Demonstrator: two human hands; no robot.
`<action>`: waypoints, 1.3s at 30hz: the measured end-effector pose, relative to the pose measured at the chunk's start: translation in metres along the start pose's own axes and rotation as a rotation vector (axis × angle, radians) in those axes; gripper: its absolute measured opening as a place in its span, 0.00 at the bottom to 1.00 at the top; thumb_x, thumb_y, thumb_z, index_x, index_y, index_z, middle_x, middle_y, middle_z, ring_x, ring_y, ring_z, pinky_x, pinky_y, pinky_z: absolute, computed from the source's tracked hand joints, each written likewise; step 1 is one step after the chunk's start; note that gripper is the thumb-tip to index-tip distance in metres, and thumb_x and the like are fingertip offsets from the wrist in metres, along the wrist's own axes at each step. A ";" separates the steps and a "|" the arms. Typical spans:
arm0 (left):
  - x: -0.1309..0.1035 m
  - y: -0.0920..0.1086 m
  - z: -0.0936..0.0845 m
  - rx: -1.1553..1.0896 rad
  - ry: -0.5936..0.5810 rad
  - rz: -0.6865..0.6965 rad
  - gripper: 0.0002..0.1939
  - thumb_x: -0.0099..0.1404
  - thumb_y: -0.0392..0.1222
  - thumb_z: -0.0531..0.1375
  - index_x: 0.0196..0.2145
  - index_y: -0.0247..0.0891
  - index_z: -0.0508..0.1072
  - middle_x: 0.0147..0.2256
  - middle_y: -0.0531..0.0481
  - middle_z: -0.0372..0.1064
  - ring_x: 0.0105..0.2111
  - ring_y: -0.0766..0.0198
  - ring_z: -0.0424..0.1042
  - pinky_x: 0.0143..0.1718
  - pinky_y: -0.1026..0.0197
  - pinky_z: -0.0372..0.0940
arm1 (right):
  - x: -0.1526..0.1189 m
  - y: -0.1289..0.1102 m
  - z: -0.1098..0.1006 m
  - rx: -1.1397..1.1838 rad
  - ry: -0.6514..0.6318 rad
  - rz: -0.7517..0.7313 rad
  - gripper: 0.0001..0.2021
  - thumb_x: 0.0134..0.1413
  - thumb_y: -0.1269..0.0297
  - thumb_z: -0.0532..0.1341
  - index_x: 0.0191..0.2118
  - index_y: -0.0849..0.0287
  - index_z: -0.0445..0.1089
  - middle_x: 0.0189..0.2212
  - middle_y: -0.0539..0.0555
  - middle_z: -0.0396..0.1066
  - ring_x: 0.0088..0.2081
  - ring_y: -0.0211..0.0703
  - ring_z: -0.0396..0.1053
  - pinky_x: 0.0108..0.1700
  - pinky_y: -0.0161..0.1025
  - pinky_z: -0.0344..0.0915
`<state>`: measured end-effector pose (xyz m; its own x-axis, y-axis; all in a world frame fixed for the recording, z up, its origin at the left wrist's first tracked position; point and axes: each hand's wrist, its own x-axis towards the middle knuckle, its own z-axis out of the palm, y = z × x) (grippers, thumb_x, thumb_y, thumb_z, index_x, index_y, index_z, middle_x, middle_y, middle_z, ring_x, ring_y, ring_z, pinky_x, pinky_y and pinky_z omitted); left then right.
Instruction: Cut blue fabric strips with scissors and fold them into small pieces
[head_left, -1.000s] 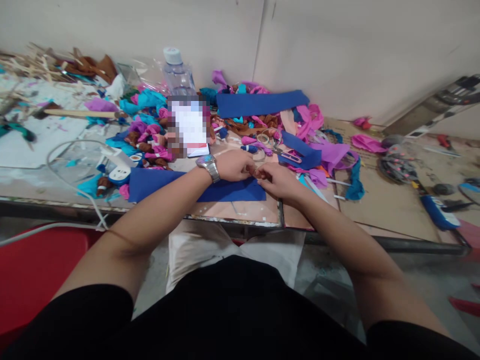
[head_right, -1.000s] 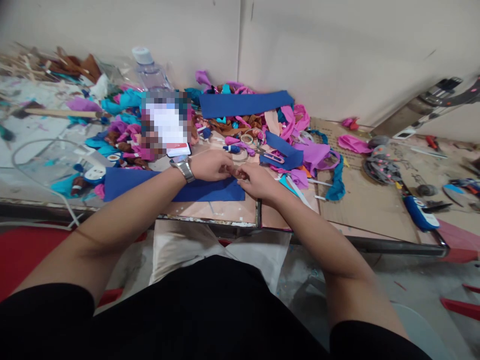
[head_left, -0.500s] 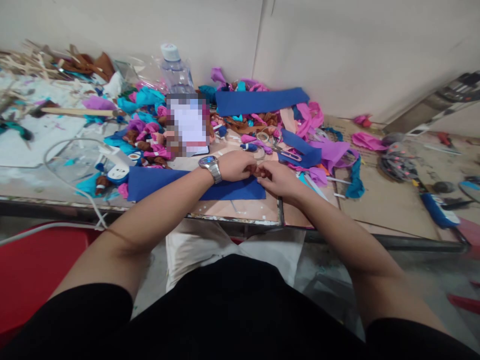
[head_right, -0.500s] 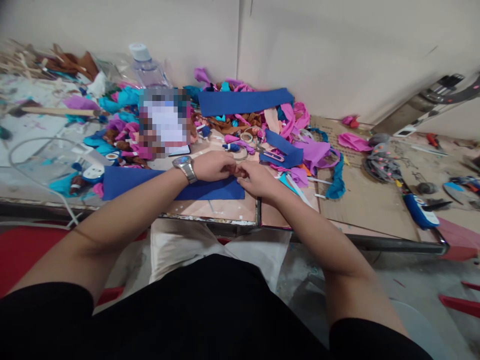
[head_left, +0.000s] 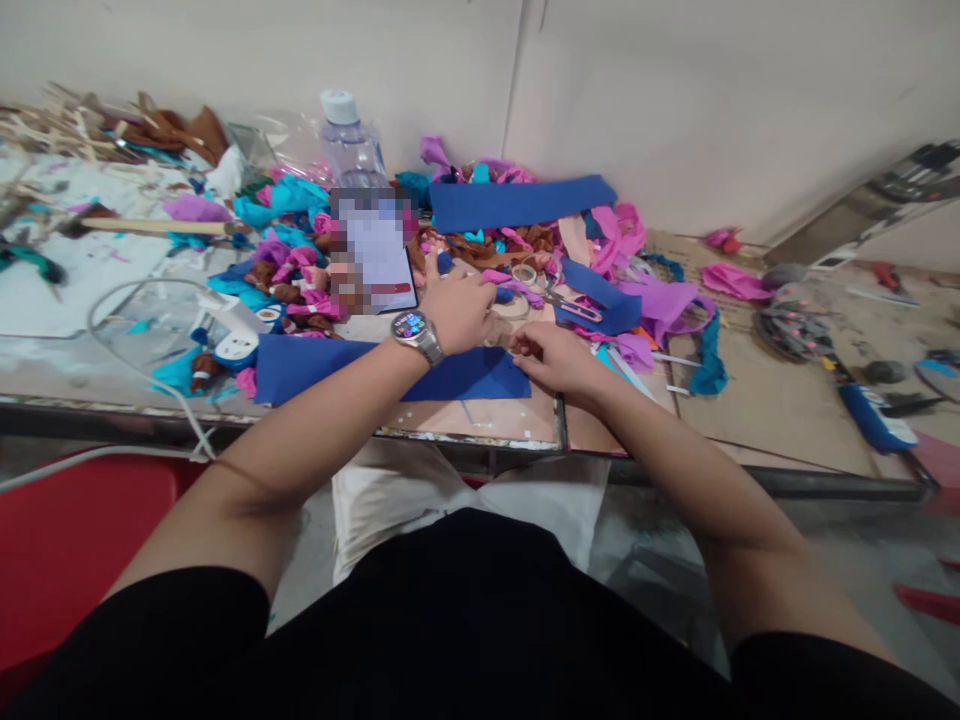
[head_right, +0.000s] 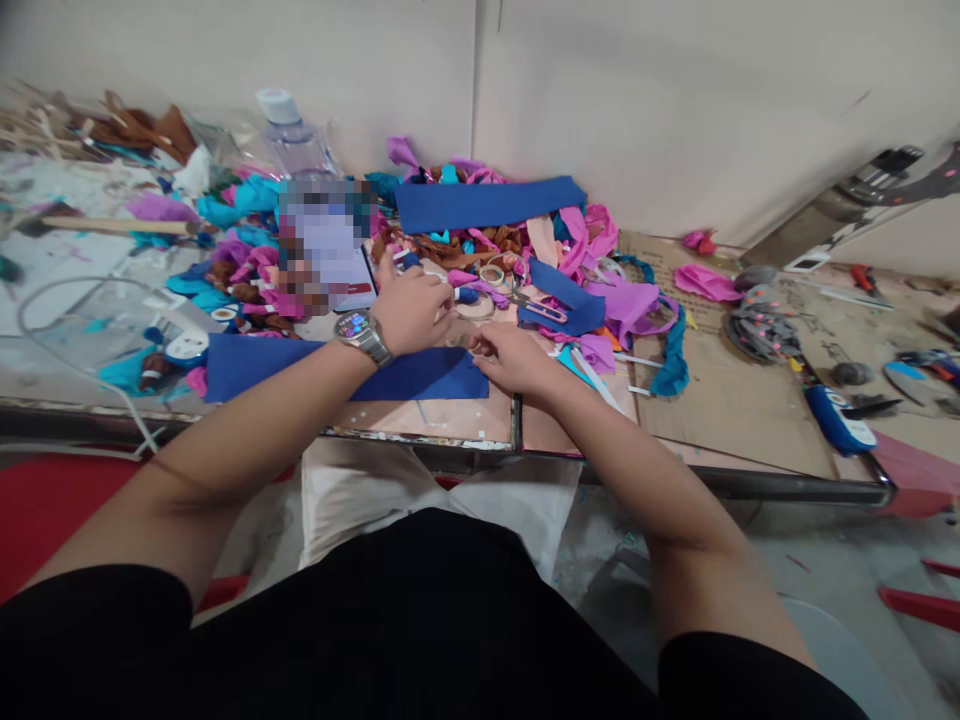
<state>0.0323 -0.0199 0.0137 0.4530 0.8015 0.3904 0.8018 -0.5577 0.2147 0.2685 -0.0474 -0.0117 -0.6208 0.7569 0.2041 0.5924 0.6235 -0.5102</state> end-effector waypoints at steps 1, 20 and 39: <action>-0.001 0.001 0.000 -0.010 0.032 -0.036 0.10 0.66 0.45 0.64 0.43 0.43 0.80 0.42 0.40 0.76 0.55 0.36 0.67 0.64 0.22 0.46 | 0.000 0.000 0.000 0.000 -0.001 -0.007 0.08 0.58 0.64 0.63 0.43 0.59 0.74 0.35 0.55 0.75 0.36 0.45 0.69 0.42 0.40 0.63; -0.001 0.012 0.001 -0.021 -0.170 0.035 0.13 0.69 0.46 0.59 0.43 0.40 0.81 0.45 0.41 0.76 0.50 0.45 0.72 0.61 0.36 0.55 | 0.001 0.000 -0.001 0.009 -0.010 -0.032 0.04 0.57 0.66 0.63 0.39 0.58 0.72 0.34 0.54 0.73 0.35 0.45 0.68 0.41 0.40 0.61; 0.006 -0.002 0.011 -0.146 -0.291 0.377 0.09 0.60 0.36 0.63 0.36 0.38 0.84 0.37 0.44 0.75 0.38 0.56 0.73 0.41 0.54 0.62 | 0.001 -0.002 -0.004 0.018 -0.011 -0.002 0.02 0.56 0.67 0.64 0.35 0.58 0.71 0.33 0.54 0.74 0.35 0.45 0.68 0.40 0.40 0.61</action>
<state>0.0380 -0.0118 0.0056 0.8074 0.5537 0.2038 0.5078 -0.8280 0.2378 0.2688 -0.0473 -0.0071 -0.6276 0.7534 0.1962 0.5817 0.6213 -0.5250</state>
